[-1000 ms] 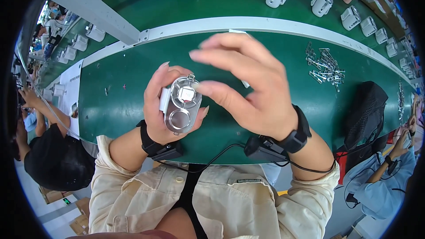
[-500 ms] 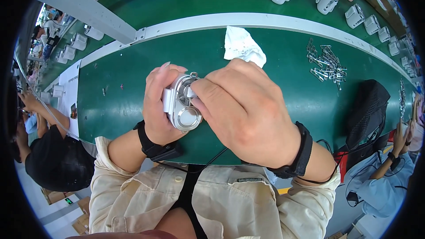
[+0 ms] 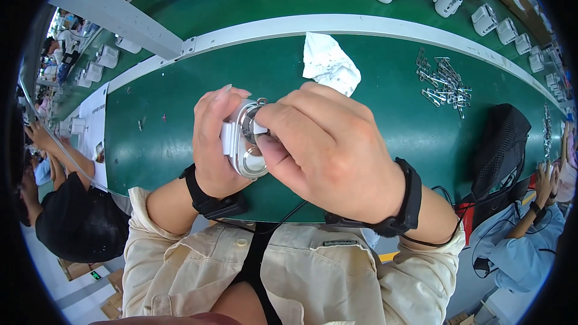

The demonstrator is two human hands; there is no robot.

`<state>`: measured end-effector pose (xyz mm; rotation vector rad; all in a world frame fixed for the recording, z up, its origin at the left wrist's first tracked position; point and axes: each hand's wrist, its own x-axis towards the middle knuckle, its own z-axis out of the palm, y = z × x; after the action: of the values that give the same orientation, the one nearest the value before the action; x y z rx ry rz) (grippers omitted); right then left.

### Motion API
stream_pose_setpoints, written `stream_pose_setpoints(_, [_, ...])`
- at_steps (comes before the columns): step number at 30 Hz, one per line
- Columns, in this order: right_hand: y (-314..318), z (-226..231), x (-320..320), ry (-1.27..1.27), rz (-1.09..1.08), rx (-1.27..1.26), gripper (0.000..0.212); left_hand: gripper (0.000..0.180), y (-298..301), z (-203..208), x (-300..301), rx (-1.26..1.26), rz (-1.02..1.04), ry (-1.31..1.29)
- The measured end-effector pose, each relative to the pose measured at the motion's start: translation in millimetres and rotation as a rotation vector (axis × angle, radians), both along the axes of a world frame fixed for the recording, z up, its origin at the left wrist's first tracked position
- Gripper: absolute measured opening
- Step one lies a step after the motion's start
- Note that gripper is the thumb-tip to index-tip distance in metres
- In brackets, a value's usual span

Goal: The person picks up a white device from the conveyor belt, inserts a small component into the top, and presses it into place. They then place the device back onto the belt and repeat the process with another one.

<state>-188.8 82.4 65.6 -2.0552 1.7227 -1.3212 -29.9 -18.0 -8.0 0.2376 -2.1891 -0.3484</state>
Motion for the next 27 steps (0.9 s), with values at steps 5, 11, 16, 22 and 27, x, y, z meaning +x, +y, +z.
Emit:
stream_pose_setpoints(5, [1, -11, -1, 0.001, -0.008, -0.037, 0.022, 0.083, 0, -2, 1, 0.074, -0.017, -0.014])
stream_pose_setpoints(11, [6, -5, -15, -0.157, 0.039, 0.137, 0.017, 0.087, 6, -8, 0, 0.307, -0.090, 0.005])
stream_pose_setpoints(16, [-2, -13, -26, -0.517, 0.159, 0.291, 0.035, 0.090, 6, -9, 1, 0.377, -0.201, 0.003])
stream_pose_setpoints(22, [-7, -27, -14, -1.364, 0.519, 0.759, 0.054, 0.082, 16, -8, -3, 0.403, -0.199, 0.143])
stream_pose_setpoints(27, [-4, -34, 2, -1.292, 0.409, 0.706, 0.052, 0.094, 5, -8, 4, 0.318, -0.178, -0.023])
